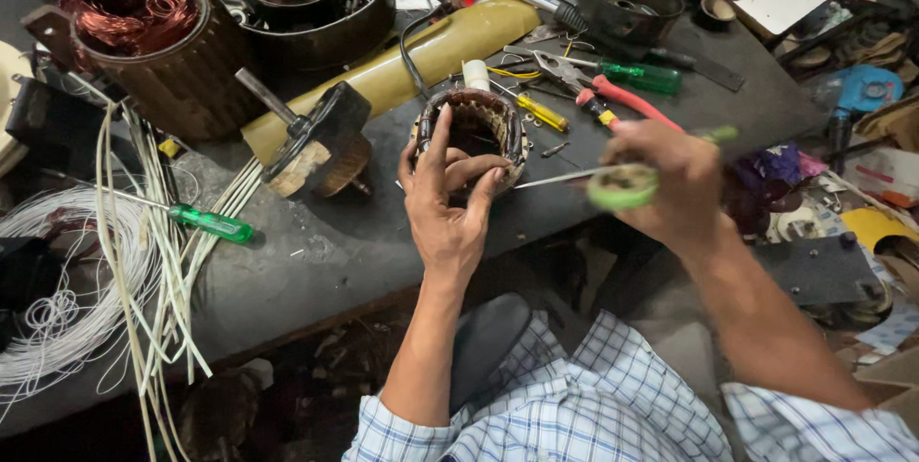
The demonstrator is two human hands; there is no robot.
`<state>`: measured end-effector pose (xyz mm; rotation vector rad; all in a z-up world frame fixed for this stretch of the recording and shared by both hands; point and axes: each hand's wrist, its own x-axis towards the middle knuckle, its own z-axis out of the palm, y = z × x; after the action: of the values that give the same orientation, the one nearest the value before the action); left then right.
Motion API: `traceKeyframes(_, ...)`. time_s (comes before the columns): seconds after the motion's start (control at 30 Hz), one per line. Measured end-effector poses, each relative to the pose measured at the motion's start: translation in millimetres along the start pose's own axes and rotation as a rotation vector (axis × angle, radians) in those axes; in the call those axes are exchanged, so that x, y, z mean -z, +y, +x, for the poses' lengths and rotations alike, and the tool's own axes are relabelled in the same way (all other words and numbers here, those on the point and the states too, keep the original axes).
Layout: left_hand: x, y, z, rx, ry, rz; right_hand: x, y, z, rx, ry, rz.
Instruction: The person works on a cylindrical electrical component, using pliers to adjust internal wires and a screwdriver to manipulate parts. They also use scissors to cut a wire and handle small metal rings.
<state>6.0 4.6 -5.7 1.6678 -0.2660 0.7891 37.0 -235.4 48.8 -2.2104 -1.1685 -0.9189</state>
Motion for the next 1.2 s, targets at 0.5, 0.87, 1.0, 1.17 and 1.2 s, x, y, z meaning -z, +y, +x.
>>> traceKeyframes(0.5, 13, -7, 12, -0.037, -0.123, 0.034, -54, 29, 8, 0.110, 0.106, 0.181)
traceKeyframes(0.87, 13, -9, 12, -0.038, -0.121, 0.033, -61, 11, 16, 0.127, 0.159, 0.113)
traceKeyframes(1.0, 12, -8, 12, -0.039, -0.118, 0.040, -65, 9, 15, 0.102, 0.159, 0.080)
traceKeyframes(1.17, 11, -7, 11, -0.029, -0.108, 0.028, -66, 12, 12, 0.065, 0.109, -0.051)
traceKeyframes(1.2, 11, -7, 11, -0.030, -0.105, 0.029, -65, 12, 12, 0.059, 0.102, -0.066)
